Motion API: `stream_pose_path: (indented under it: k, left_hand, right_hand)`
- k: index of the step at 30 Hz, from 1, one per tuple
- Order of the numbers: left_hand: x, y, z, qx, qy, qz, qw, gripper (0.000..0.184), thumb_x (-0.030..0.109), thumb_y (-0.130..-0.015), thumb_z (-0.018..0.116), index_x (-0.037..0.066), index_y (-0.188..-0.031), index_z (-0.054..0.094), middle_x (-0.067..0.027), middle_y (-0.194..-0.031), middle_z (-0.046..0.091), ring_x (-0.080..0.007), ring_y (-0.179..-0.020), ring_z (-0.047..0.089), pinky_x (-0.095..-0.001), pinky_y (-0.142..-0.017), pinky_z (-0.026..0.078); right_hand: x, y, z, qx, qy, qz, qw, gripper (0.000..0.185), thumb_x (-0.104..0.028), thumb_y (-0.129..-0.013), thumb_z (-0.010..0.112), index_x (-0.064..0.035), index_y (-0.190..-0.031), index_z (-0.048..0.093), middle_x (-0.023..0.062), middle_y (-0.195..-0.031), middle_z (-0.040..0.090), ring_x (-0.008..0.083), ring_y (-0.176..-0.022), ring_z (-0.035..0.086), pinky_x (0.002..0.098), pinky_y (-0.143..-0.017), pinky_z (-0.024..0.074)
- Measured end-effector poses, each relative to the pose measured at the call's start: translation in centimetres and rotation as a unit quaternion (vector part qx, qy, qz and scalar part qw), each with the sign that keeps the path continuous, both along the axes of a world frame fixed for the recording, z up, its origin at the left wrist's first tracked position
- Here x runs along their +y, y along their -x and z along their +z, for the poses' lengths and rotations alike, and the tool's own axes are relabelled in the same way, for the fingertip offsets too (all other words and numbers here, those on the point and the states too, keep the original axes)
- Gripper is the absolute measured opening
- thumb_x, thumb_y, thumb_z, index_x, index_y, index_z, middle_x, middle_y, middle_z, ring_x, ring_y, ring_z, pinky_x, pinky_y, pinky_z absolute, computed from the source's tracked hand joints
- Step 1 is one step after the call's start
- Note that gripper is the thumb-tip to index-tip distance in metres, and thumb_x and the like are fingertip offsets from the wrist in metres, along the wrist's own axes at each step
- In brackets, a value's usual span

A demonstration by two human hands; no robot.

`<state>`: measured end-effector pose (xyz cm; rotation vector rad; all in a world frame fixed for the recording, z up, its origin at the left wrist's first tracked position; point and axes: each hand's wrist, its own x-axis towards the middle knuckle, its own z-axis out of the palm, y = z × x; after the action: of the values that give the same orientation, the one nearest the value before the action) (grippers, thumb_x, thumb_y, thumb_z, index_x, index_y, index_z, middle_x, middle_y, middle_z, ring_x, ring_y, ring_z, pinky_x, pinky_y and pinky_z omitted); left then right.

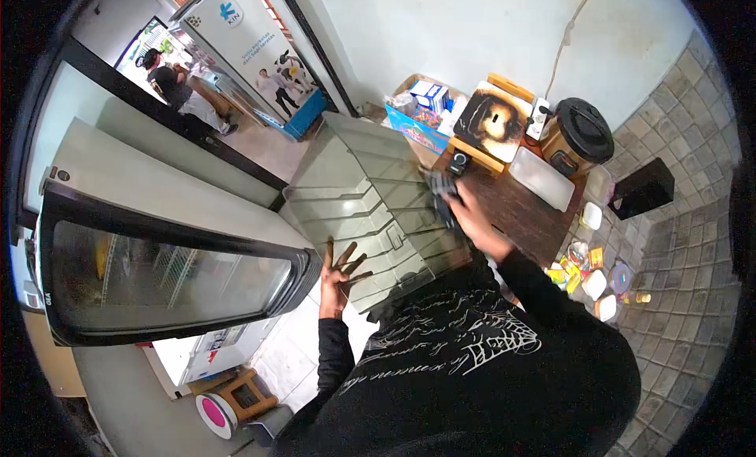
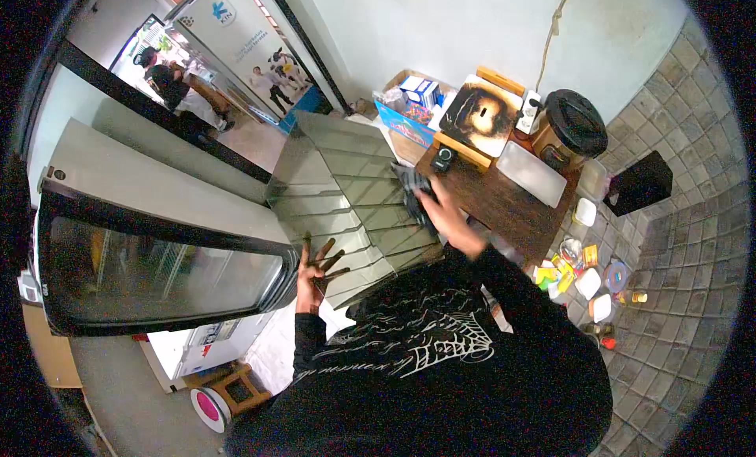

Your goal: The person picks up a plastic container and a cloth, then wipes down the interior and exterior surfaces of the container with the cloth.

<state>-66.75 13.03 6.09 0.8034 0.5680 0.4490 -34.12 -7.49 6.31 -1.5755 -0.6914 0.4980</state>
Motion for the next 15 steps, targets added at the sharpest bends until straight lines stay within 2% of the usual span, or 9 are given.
stream_pose_path:
  k: [1,2,4,5,6,9,10,11,15]
  left_hand:
    - [0.1,0.3,-0.3,-0.002,0.002,0.000,1.000,0.115,0.002,-0.070,0.050,0.028,-0.174,0.008,-0.0299,-0.167,0.036,-0.0566,-0.143,0.047,-0.0714,-0.105,0.051]
    - [0.0,0.2,0.0,0.003,0.007,0.003,1.000,0.115,0.003,-0.071,0.050,0.029,-0.174,0.008,-0.0296,-0.167,0.035,-0.0564,-0.144,0.047,-0.0712,-0.106,0.051]
    - [0.0,0.1,0.4,0.010,0.011,0.005,1.000,0.114,0.003,-0.071,0.050,0.030,-0.174,0.009,-0.0294,-0.167,0.035,-0.0559,-0.143,0.047,-0.0705,-0.106,0.051]
    - [0.1,-0.1,0.5,0.012,0.010,0.006,1.000,0.114,0.002,-0.071,0.050,0.030,-0.174,0.009,-0.0294,-0.167,0.035,-0.0556,-0.143,0.048,-0.0699,-0.106,0.051]
    - [0.1,-0.3,0.6,0.014,0.008,0.004,1.000,0.114,0.002,-0.071,0.050,0.030,-0.174,0.009,-0.0294,-0.167,0.036,-0.0554,-0.143,0.048,-0.0693,-0.106,0.051]
    - [0.3,-1.6,0.7,0.015,-0.007,-0.014,1.000,0.113,0.001,-0.072,0.050,0.030,-0.174,0.011,-0.0295,-0.167,0.036,-0.0547,-0.143,0.049,-0.0675,-0.106,0.052]
    - [0.3,-2.2,0.7,0.016,-0.010,-0.022,1.000,0.113,0.001,-0.072,0.051,0.030,-0.174,0.011,-0.0295,-0.167,0.036,-0.0545,-0.143,0.049,-0.0669,-0.106,0.052]
    - [0.3,-2.8,0.7,0.018,-0.012,-0.032,0.999,0.112,0.001,-0.072,0.051,0.030,-0.174,0.011,-0.0295,-0.167,0.036,-0.0543,-0.142,0.049,-0.0663,-0.106,0.052]
    - [0.0,-5.1,0.8,0.031,-0.018,-0.072,0.997,0.112,-0.001,-0.073,0.051,0.030,-0.174,0.013,-0.0296,-0.167,0.036,-0.0534,-0.142,0.050,-0.0640,-0.105,0.054]
  right_hand:
    - [-1.8,0.7,-2.5,0.009,0.011,0.003,1.000,0.042,-0.025,-0.110,0.060,-0.0013,-0.144,0.058,0.0057,-0.141,0.063,0.0199,-0.119,0.062,0.0339,-0.102,0.0503]
    - [-3.6,1.1,-6.1,0.154,0.030,-0.035,0.987,0.046,-0.031,-0.110,0.059,-0.0013,-0.145,0.059,0.0070,-0.137,0.067,0.0210,-0.118,0.065,0.0341,-0.103,0.0511]
    - [-5.7,3.0,-6.8,0.300,0.049,-0.073,0.950,0.051,-0.038,-0.109,0.058,-0.0012,-0.145,0.059,0.0083,-0.133,0.072,0.0222,-0.116,0.068,0.0344,-0.104,0.0518]
    - [-7.6,3.9,-6.2,0.481,-0.039,0.000,0.876,0.052,-0.041,-0.110,0.055,-0.0027,-0.144,0.061,0.0086,-0.131,0.073,0.0231,-0.115,0.069,0.0371,-0.103,0.0540]
    - [-8.6,4.5,-5.0,0.637,-0.127,0.069,0.757,0.052,-0.043,-0.110,0.052,-0.0041,-0.143,0.064,0.0089,-0.129,0.074,0.0241,-0.113,0.070,0.0398,-0.103,0.0561]
    - [-9.5,4.4,-4.8,0.707,-0.095,-0.009,0.700,0.049,-0.043,-0.110,0.051,-0.0045,-0.134,0.070,0.0086,-0.118,0.078,0.0248,-0.105,0.073,0.0444,-0.096,0.0598]
    - [-8.9,4.1,-4.6,0.693,-0.196,0.054,0.691,0.048,-0.044,-0.110,0.049,-0.0066,-0.128,0.074,0.0083,-0.114,0.079,0.0237,-0.102,0.074,0.0459,-0.094,0.0603]
    - [-8.7,3.4,-4.3,0.693,-0.204,0.042,0.690,0.048,-0.044,-0.110,0.049,-0.0066,-0.128,0.074,0.0083,-0.114,0.079,0.0237,-0.102,0.074,0.0459,-0.094,0.0603]
    - [-6.7,-0.4,1.9,0.540,-0.208,-0.033,0.815,0.040,-0.044,-0.103,0.067,-0.0103,-0.122,0.078,0.0037,-0.113,0.080,0.0163,-0.096,0.075,0.0343,-0.087,0.0604]
